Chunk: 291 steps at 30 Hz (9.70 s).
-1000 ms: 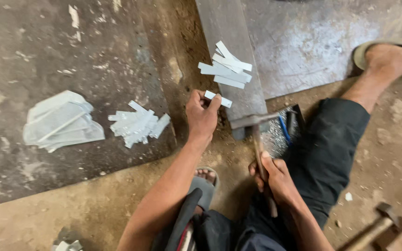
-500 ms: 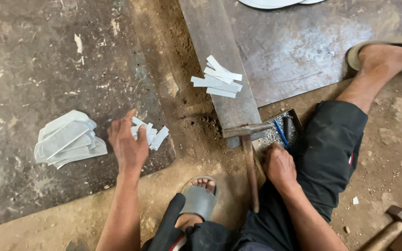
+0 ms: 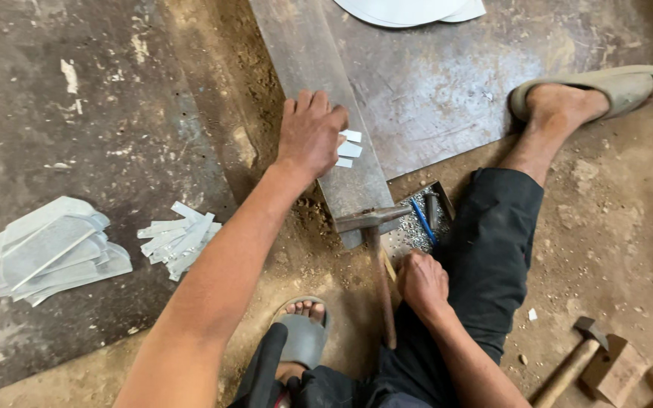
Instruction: The person sits on the ground and hammers small white strips one at a time on a metal plate, breaking them into smaller pieces with a hammer. Broken pieces accumulate in a pile beside the plate as the person picks up the next strip and repeats the hammering.
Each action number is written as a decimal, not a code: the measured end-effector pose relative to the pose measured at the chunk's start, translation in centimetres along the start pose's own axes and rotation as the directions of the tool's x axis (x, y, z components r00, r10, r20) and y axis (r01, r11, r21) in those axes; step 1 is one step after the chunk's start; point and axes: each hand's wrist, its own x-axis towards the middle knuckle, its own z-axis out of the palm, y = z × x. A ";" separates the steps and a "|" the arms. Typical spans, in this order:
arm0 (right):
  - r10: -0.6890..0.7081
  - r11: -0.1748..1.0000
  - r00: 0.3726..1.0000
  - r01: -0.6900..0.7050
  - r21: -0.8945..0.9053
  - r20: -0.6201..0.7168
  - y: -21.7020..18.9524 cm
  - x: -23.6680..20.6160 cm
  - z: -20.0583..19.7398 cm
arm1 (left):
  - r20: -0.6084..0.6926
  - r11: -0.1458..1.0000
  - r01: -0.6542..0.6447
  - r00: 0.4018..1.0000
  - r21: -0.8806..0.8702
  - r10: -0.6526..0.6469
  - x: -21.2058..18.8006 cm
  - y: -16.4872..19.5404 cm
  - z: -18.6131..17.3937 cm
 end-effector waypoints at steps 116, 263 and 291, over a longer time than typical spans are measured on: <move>-0.344 0.623 0.761 0.623 0.472 -0.551 -7.6 -5.5 -8.1 | 0.152 0.034 0.299 0.575 -0.954 -0.804 -12.0 3.7 4.2; -0.145 0.640 0.975 0.223 0.735 -0.169 -8.7 -6.8 -12.5 | 0.191 0.140 0.450 0.613 -0.882 -0.767 -11.7 3.9 3.8; -0.261 0.957 0.942 0.282 0.076 -0.211 -0.2 2.1 -2.9 | -0.003 0.789 0.614 0.789 0.019 -0.614 -20.9 -8.1 -5.4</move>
